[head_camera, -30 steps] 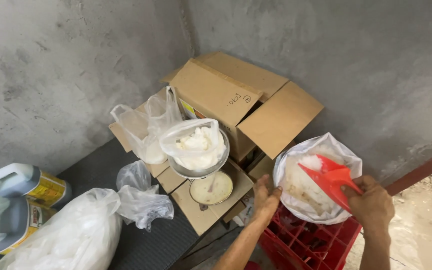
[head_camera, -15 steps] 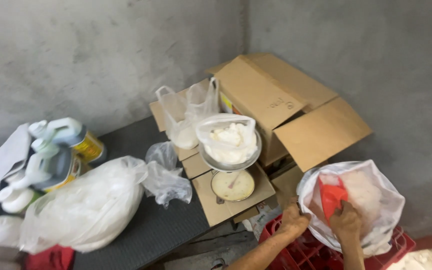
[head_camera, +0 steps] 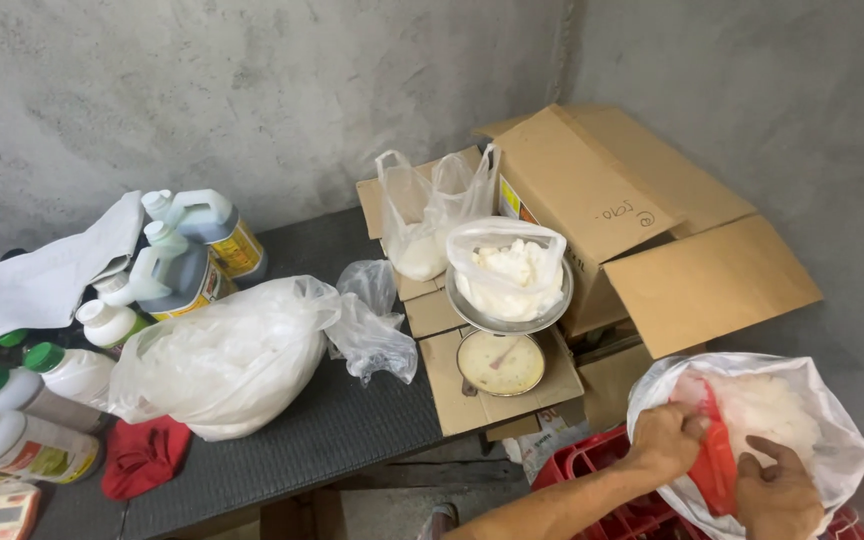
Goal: Weighing white powder chemicals and placing them into plastic bags for agricultural use.
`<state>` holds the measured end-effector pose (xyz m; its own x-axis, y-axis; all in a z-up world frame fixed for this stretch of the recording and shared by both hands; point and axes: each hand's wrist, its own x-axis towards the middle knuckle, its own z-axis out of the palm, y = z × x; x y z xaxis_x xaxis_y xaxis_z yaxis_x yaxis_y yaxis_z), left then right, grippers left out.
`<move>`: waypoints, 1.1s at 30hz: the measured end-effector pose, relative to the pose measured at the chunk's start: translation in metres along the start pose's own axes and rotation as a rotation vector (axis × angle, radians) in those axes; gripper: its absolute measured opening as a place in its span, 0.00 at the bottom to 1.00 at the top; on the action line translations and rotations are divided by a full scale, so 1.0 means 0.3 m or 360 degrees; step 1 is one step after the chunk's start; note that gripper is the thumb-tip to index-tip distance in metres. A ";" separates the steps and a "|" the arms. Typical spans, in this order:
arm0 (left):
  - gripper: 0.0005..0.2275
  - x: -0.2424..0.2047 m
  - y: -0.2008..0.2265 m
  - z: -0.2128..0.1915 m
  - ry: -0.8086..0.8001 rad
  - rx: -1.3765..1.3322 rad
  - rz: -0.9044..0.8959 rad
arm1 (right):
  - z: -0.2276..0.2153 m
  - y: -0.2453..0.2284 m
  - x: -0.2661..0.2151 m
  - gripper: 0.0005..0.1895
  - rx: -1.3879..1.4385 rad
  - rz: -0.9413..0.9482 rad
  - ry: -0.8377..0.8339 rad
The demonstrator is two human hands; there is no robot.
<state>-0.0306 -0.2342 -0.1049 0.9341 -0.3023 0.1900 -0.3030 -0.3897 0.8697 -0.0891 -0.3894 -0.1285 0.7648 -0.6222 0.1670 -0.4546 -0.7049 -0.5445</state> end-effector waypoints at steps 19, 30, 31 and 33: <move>0.26 0.021 0.107 0.092 -0.0282 -0.0331 0.0442 | -0.209 -0.321 -0.015 0.33 0.2559 0.0367 -0.0212; 0.25 0.029 0.013 -0.063 -0.1186 -0.1757 -0.1457 | -0.114 -0.333 -0.049 0.23 0.0020 -0.0328 0.0187; 0.25 0.006 0.028 -0.111 -0.1192 -0.1756 -0.1471 | -0.143 -0.393 -0.059 0.23 0.0016 -0.0316 0.0180; 0.18 -0.018 0.056 -0.209 -0.0861 -0.1071 -0.0810 | -0.198 -0.522 -0.059 0.17 0.0412 -0.0119 0.0173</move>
<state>-0.0291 -0.1846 -0.0627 0.6608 -0.6565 -0.3639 0.4352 -0.0599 0.8983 -0.0586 -0.2881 0.0026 0.7320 -0.6145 0.2941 -0.2564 -0.6485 -0.7167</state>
